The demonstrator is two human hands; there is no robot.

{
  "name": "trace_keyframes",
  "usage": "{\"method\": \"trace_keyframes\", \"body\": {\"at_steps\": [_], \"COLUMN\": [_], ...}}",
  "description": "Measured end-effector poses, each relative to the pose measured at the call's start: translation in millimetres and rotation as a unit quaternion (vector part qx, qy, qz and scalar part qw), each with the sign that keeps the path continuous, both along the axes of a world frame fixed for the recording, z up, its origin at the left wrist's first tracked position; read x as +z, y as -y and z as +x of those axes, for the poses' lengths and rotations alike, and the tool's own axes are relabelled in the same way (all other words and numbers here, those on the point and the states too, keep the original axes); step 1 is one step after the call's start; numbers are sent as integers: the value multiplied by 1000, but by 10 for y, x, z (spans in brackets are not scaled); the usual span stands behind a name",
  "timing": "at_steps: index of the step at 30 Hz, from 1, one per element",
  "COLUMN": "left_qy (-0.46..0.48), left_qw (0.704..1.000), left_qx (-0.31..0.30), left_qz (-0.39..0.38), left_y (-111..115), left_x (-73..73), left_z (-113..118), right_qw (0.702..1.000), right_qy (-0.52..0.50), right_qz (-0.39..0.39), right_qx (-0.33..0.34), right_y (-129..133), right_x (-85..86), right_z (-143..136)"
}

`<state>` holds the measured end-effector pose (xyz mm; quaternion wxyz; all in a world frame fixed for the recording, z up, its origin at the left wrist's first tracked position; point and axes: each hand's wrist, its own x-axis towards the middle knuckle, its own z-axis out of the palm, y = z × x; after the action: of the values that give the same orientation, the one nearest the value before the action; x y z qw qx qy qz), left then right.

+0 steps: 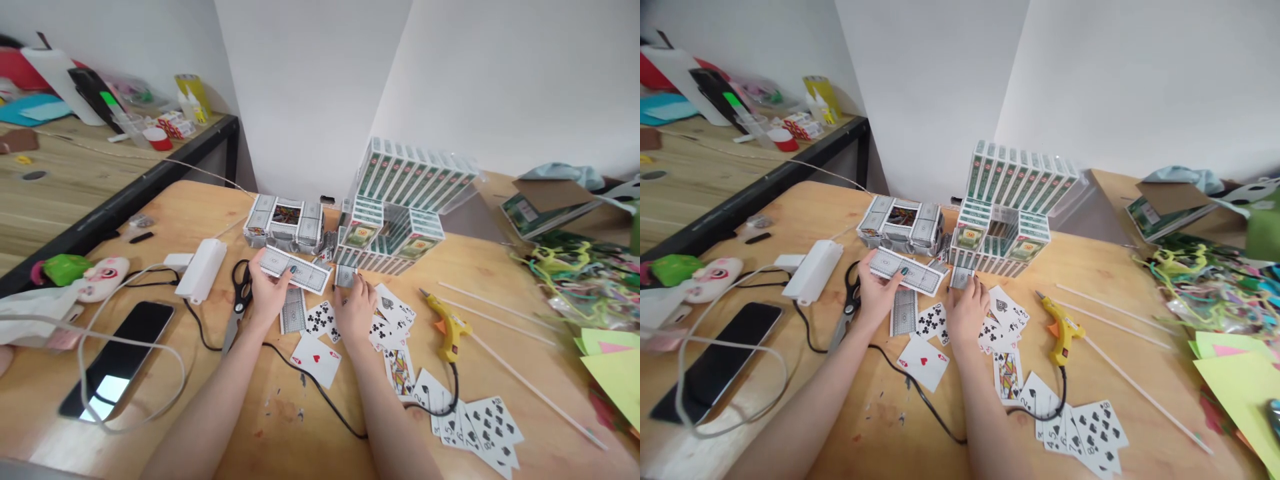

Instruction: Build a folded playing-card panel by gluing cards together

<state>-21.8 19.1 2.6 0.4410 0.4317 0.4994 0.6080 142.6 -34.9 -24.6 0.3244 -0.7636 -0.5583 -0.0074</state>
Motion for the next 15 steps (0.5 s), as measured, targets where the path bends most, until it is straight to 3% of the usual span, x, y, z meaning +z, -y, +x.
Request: {"method": "trace_keyframes", "body": {"at_steps": [7, 15], "left_qy": [-3, 0], "left_qw": [1000, 1000], "left_qx": [3, -4], "left_qz": [6, -1], "left_y": [-26, -12], "left_x": [-51, -47], "left_z": [-26, -18], "right_qw": [1000, 994], "right_qy": [-6, 57], "right_qz": [1, -37], "right_qx": [6, 82], "right_y": [0, 18], "right_x": [15, 35], "right_z": [22, -70]}}
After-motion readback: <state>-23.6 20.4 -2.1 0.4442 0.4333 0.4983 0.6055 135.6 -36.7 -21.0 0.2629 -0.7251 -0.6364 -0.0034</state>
